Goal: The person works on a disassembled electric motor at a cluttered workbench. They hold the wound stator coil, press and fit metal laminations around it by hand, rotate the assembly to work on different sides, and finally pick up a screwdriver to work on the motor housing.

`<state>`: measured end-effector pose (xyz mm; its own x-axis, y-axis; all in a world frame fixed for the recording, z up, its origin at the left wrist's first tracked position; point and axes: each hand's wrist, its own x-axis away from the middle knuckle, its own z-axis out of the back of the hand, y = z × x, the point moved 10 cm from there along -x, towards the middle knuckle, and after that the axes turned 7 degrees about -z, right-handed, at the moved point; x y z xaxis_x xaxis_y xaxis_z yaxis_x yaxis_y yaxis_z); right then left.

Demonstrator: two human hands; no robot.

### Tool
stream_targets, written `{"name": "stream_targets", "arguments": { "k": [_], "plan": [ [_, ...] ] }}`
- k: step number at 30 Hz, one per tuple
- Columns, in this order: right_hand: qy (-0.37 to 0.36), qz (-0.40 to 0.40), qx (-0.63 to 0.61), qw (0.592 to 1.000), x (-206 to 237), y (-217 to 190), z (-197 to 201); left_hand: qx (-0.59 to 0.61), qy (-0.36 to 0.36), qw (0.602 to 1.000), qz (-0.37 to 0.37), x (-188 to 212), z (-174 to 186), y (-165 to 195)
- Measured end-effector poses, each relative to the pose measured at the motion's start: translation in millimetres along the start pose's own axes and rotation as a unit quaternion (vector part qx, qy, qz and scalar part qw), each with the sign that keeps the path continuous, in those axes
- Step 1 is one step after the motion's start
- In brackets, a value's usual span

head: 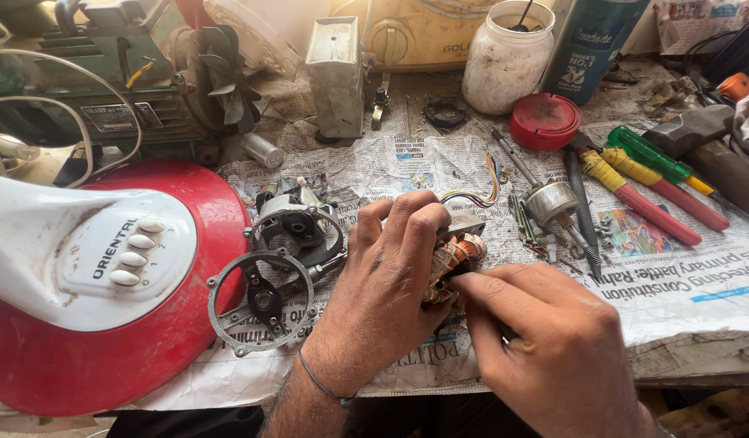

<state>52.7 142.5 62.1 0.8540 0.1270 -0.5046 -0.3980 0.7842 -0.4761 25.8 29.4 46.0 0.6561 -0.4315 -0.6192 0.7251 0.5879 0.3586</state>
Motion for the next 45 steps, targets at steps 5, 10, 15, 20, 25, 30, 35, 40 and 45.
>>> {"name": "stream_targets", "arguments": {
  "k": [5, 10, 15, 20, 25, 30, 35, 40, 45],
  "plan": [
    [0.001, 0.017, -0.004, 1.0, 0.2, -0.9, -1.1, -0.002, -0.002, 1.0, -0.006, 0.4, -0.4, 0.5],
    [-0.012, 0.018, -0.004, 1.0, 1.5, 2.4, -5.6, 0.002, -0.007, 1.0, -0.004, 0.3, -3.2, 0.6],
    [-0.026, 0.022, -0.017, 0.999, 1.4, 5.0, -7.7, 0.005, -0.006, 1.0, -0.03, 1.0, -2.8, 5.3],
    [-0.029, 0.025, -0.014, 0.999, 0.7, 5.6, -8.9, 0.029, 0.0, 0.999, -0.032, 2.2, -1.8, 5.8],
    [-0.031, 0.011, -0.018, 0.999, 0.3, 7.9, -9.6, 0.037, -0.003, 0.999, -0.03, 2.1, -1.5, 4.8],
    [-0.023, 0.01, -0.024, 0.999, -1.5, 6.6, -9.2, 0.039, -0.007, 0.999, -0.031, 2.4, -1.0, 5.6],
    [-0.025, 0.015, -0.021, 0.999, -2.9, 3.8, -9.4, 0.032, -0.002, 0.999, -0.038, 1.8, 0.0, 7.3],
    [-0.033, 0.013, -0.025, 0.999, -2.3, 4.9, -11.5, 0.046, -0.004, 0.999, -0.024, 2.0, -1.7, 5.2],
    [-0.025, 0.018, -0.037, 0.999, -0.5, 6.5, -11.3, 0.036, -0.009, 0.999, -0.027, 2.1, -3.0, 5.3]
  ]
}}
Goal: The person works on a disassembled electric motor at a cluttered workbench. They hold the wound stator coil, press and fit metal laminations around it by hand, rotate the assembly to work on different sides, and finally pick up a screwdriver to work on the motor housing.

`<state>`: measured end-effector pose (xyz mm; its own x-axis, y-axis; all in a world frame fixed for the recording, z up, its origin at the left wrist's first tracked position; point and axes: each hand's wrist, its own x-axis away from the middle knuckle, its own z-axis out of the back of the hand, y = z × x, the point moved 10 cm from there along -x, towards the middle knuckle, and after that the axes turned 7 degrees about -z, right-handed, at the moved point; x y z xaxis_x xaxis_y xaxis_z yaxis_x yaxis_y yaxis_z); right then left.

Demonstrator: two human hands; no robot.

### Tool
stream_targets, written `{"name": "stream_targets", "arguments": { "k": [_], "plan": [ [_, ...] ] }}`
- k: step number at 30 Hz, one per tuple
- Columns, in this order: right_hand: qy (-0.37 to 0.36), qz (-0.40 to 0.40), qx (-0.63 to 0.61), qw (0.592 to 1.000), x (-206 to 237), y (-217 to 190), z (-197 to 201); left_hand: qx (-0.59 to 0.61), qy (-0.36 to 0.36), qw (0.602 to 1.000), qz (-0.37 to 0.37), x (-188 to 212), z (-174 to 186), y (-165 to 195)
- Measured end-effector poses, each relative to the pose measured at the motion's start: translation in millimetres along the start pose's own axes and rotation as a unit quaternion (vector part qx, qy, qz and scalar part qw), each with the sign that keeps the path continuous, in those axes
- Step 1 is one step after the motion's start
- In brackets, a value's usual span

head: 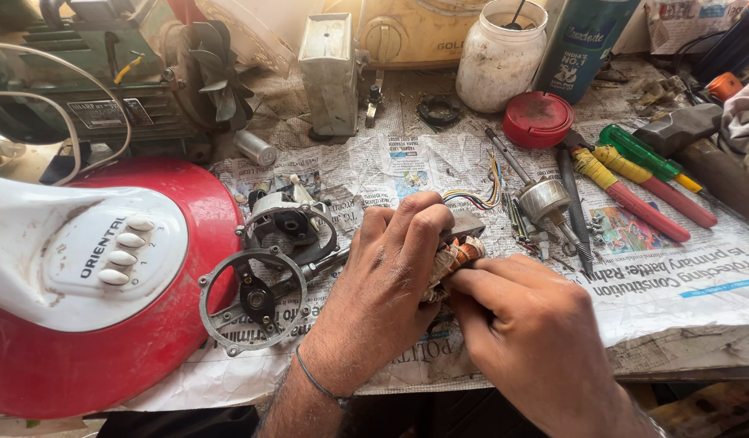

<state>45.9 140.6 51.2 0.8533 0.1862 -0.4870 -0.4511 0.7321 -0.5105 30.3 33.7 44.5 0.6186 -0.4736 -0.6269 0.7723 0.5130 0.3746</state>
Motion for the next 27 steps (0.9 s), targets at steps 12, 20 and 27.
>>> {"name": "stream_targets", "arguments": {
  "k": [12, 20, 27],
  "plan": [
    [-0.013, -0.073, -0.039, 0.997, -4.7, 15.6, -2.2, -0.004, 0.005, 1.0, 0.008, -0.9, -0.4, -1.2],
    [-0.003, -0.062, -0.029, 0.998, -2.5, 8.2, -1.7, 0.009, 0.006, 1.0, 0.015, 1.2, 2.4, -2.9],
    [0.0, -0.034, -0.014, 0.999, 0.3, 4.1, -0.3, -0.001, 0.008, 1.0, 0.011, -1.2, 1.7, -1.4]
  ]
}}
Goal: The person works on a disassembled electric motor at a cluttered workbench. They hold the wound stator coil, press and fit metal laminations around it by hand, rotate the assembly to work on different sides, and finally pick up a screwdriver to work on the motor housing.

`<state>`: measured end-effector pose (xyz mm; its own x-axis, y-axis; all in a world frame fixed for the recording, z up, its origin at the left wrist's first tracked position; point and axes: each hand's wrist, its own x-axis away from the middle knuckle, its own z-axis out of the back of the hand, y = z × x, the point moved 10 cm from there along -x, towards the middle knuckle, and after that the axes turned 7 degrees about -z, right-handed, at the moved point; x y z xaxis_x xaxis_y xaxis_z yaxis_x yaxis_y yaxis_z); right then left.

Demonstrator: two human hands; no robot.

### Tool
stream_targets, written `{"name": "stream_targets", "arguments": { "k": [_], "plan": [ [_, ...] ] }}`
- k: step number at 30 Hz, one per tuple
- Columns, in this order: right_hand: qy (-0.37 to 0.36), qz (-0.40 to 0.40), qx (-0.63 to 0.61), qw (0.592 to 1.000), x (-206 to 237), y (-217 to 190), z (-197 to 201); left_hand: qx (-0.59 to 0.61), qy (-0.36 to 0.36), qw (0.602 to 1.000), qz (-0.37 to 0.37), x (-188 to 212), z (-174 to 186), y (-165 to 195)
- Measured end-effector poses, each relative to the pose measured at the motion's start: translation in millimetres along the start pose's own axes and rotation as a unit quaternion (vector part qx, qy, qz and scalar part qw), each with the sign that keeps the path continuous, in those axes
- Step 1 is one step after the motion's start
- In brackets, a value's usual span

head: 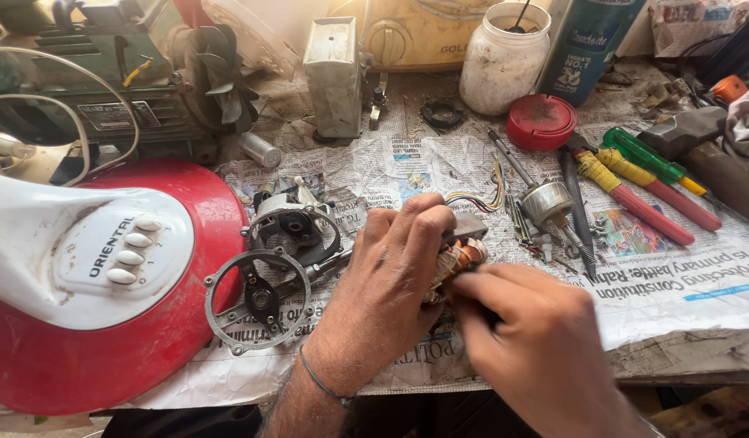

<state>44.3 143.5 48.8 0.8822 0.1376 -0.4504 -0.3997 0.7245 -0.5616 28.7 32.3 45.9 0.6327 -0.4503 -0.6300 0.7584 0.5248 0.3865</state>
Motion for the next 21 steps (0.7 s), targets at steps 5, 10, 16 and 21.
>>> {"name": "stream_targets", "arguments": {
  "k": [5, 10, 16, 21],
  "plan": [
    [0.0, -0.008, -0.011, 1.0, -1.0, 1.9, -0.7, -0.003, 0.001, 1.0, -0.01, 0.5, 1.0, 2.8],
    [-0.01, -0.022, -0.01, 1.0, -3.4, 7.6, -2.9, -0.004, -0.007, 1.0, -0.001, 0.3, -1.6, 1.6],
    [-0.014, -0.031, -0.035, 0.999, -3.6, 10.9, -0.7, 0.007, -0.001, 1.0, -0.009, 0.7, -0.5, 1.2],
    [-0.024, -0.045, -0.023, 0.998, -7.8, 8.2, -1.5, 0.012, -0.002, 1.0, 0.003, 1.7, 0.1, 0.4]
  ]
}}
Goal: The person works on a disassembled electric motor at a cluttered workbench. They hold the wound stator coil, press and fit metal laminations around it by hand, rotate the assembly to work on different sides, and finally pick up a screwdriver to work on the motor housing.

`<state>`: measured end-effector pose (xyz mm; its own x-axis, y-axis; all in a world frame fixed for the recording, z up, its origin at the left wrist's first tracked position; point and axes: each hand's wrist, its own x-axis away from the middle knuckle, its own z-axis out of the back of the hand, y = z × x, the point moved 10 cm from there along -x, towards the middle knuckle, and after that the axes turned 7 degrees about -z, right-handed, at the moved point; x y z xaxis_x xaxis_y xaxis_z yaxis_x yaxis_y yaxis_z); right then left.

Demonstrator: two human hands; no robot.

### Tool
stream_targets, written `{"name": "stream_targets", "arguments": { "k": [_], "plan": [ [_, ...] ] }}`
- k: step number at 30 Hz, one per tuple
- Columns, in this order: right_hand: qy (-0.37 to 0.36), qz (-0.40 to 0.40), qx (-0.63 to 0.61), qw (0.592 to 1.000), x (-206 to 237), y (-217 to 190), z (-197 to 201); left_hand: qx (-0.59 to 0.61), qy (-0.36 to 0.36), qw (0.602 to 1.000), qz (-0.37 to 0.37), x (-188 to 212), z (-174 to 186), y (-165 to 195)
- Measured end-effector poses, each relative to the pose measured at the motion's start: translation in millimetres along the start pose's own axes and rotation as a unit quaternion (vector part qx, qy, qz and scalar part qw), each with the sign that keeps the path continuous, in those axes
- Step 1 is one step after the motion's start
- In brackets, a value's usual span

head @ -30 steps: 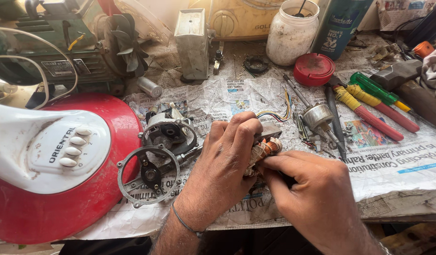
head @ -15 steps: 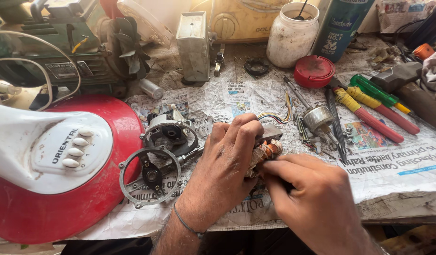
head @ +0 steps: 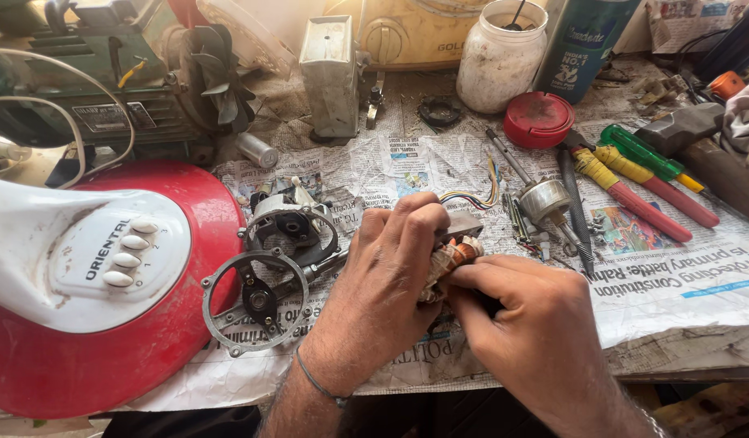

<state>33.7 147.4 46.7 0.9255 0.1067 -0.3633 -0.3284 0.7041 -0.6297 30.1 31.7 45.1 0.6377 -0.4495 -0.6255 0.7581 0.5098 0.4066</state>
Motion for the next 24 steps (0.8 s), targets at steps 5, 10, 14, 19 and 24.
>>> {"name": "stream_targets", "arguments": {
  "k": [5, 10, 14, 19, 24],
  "plan": [
    [-0.01, -0.002, -0.032, 0.999, -0.7, 1.3, 2.2, 0.002, -0.009, 1.0, 0.004, -3.4, 0.0, -0.4],
    [0.019, 0.043, 0.003, 0.999, 8.0, -0.6, 2.3, 0.004, -0.011, 1.0, 0.004, -4.6, -0.5, -0.8],
    [0.025, 0.056, 0.012, 0.998, 11.1, -3.6, 0.7, 0.0, -0.026, 0.999, 0.026, -3.5, -5.0, -4.9],
    [0.013, 0.038, -0.002, 0.999, 6.9, -1.1, 0.4, 0.001, -0.01, 1.0, 0.013, -3.0, -1.7, -2.7],
    [0.002, 0.021, -0.015, 1.0, 6.6, 3.5, 0.7, 0.005, -0.015, 1.0, 0.013, -2.4, -3.1, -2.8]
  ]
}}
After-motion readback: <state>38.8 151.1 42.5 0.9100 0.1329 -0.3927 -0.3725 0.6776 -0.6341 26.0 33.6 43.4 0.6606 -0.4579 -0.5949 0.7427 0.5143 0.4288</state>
